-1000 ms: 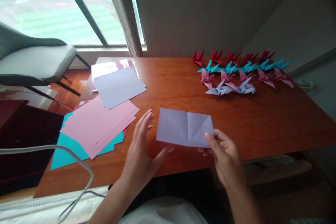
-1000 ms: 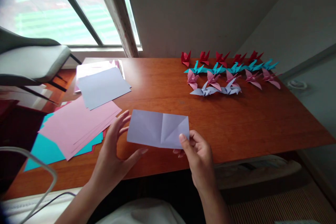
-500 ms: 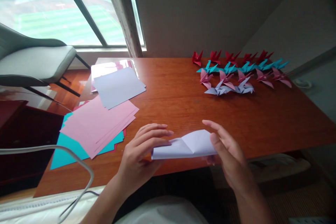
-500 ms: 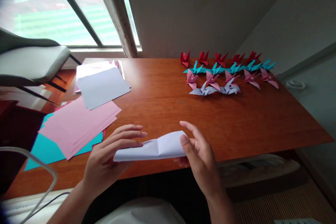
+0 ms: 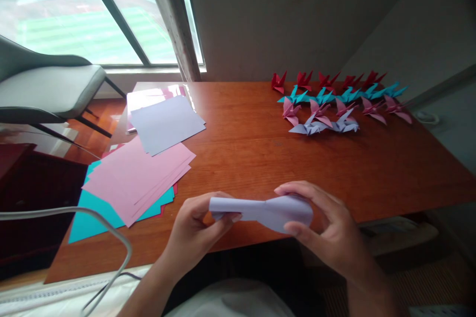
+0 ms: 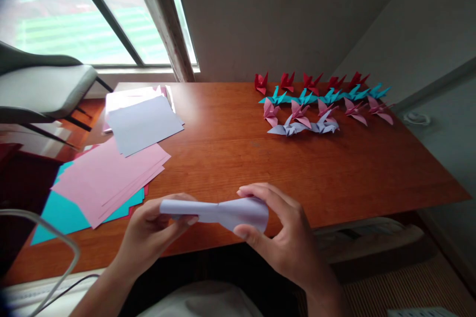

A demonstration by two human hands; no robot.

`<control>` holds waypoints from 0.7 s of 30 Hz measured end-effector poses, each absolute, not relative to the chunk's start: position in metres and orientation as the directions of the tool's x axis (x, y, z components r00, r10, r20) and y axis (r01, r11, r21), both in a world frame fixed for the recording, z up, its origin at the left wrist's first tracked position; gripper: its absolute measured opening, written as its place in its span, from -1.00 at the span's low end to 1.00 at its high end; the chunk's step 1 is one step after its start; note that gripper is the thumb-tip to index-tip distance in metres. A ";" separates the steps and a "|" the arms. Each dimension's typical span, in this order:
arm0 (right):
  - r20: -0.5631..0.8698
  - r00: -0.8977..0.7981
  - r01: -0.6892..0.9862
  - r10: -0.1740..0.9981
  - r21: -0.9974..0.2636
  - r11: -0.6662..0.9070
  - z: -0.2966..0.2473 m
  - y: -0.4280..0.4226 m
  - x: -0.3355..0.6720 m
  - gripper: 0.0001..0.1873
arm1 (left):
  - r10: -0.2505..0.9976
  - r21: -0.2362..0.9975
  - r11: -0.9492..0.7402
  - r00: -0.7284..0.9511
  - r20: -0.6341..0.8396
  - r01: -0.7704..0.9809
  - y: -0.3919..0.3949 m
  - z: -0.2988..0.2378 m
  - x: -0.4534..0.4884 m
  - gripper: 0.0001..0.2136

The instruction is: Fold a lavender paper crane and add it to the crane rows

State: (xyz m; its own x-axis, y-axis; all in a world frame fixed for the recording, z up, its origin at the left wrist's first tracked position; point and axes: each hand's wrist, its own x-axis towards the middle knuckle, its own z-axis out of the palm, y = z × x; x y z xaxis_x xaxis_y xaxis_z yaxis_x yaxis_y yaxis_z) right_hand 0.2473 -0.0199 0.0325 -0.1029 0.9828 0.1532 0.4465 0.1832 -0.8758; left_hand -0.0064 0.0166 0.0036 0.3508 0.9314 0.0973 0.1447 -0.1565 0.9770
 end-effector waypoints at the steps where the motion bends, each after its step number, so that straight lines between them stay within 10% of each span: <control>1: 0.154 -0.102 0.454 0.983 -0.872 0.184 0.032 -0.020 0.246 -0.64 | 0.929 0.982 -0.129 0.362 0.072 0.138 0.016 0.004 -0.006 -0.92; 21: 0.319 -0.159 0.384 0.934 -0.852 0.356 0.027 -0.019 0.243 -0.66 | 0.929 0.995 -0.087 0.365 0.064 0.047 0.016 0.007 -0.005 -0.85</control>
